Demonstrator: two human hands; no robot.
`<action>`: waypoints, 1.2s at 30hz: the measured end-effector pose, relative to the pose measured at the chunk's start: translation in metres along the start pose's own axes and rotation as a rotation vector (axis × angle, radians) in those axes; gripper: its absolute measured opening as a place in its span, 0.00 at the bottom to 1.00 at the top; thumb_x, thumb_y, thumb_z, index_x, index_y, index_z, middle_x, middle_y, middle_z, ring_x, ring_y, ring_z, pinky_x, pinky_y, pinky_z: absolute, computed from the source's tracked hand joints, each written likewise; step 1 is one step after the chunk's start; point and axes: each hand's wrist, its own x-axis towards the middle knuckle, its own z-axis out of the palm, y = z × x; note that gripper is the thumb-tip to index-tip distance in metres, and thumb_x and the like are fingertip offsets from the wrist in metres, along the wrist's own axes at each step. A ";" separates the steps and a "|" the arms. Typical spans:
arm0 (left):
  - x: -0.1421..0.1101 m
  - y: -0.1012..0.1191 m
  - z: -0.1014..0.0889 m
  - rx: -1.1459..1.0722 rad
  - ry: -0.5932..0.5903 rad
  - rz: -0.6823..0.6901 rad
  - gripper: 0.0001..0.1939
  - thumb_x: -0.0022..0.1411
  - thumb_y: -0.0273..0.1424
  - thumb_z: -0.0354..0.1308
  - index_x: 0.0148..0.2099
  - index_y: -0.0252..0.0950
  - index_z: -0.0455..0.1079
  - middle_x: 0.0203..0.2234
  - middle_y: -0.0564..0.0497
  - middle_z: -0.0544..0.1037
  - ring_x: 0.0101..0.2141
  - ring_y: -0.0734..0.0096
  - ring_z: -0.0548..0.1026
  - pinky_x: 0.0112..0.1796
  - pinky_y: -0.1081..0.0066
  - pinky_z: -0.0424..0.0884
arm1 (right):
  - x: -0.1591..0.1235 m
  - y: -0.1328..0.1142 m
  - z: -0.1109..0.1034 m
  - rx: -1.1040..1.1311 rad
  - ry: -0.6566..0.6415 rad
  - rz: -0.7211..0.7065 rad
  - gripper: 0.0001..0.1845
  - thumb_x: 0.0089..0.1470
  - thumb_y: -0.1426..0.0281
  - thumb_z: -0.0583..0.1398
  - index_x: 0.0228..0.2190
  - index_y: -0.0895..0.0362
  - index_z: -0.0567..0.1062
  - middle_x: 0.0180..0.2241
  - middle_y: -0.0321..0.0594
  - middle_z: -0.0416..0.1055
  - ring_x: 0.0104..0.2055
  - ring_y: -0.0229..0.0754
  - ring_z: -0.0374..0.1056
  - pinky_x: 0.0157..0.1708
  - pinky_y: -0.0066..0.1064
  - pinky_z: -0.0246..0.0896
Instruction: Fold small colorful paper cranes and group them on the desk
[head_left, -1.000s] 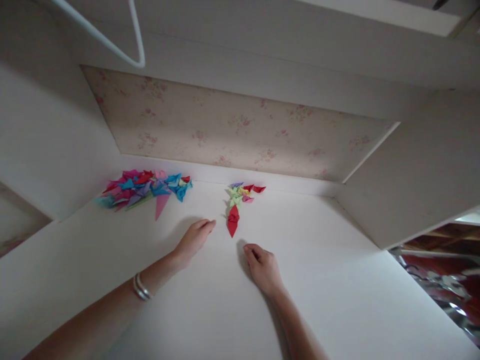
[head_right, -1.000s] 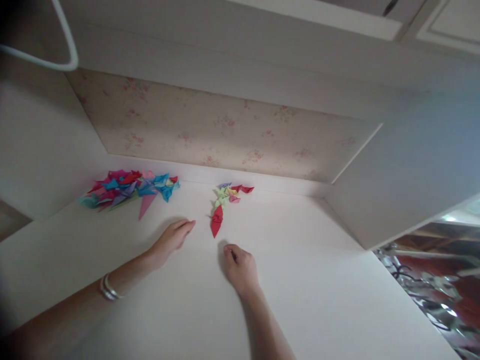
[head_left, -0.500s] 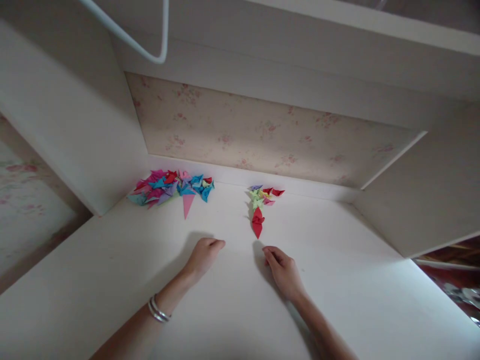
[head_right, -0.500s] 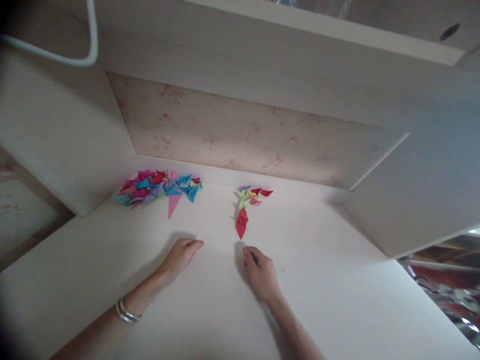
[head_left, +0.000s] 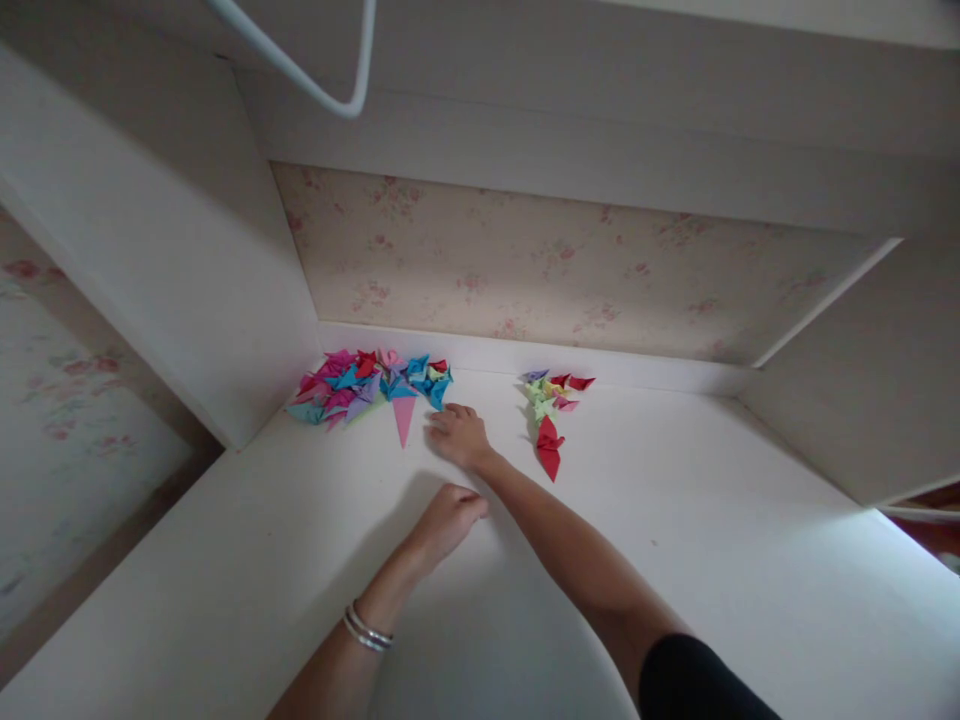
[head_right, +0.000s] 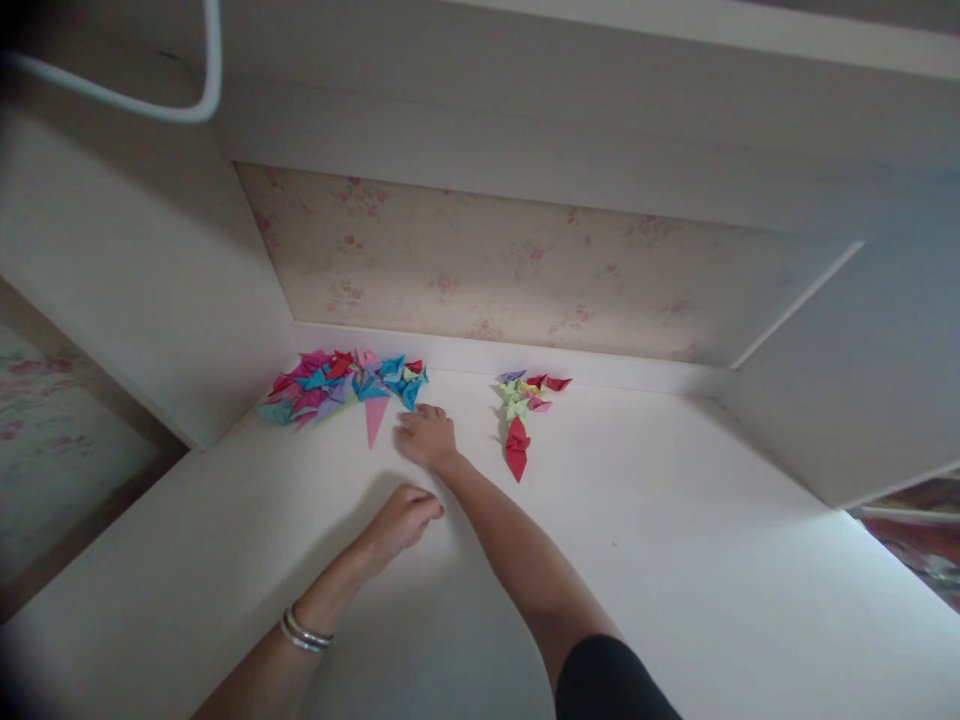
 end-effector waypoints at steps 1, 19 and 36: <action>0.001 0.000 0.000 0.012 -0.003 -0.002 0.13 0.48 0.33 0.51 0.18 0.38 0.51 0.12 0.60 0.50 0.17 0.79 0.49 0.21 0.70 0.41 | 0.004 -0.002 0.004 -0.051 -0.002 0.013 0.19 0.57 0.59 0.55 0.49 0.46 0.73 0.57 0.40 0.63 0.58 0.51 0.55 0.54 0.45 0.50; 0.002 0.004 0.001 -0.008 0.023 0.049 0.19 0.53 0.43 0.56 0.20 0.37 0.56 0.12 0.60 0.53 0.17 0.79 0.52 0.22 0.70 0.42 | -0.044 0.008 -0.012 0.401 0.139 0.098 0.14 0.57 0.65 0.53 0.41 0.56 0.74 0.40 0.39 0.75 0.37 0.37 0.70 0.40 0.28 0.63; 0.004 0.003 0.008 -0.274 0.132 0.048 0.16 0.56 0.45 0.58 0.32 0.38 0.63 0.13 0.64 0.51 0.13 0.83 0.47 0.15 0.77 0.42 | -0.163 0.047 -0.050 1.089 0.221 0.302 0.11 0.49 0.61 0.63 0.32 0.56 0.76 0.20 0.33 0.68 0.23 0.37 0.61 0.26 0.30 0.54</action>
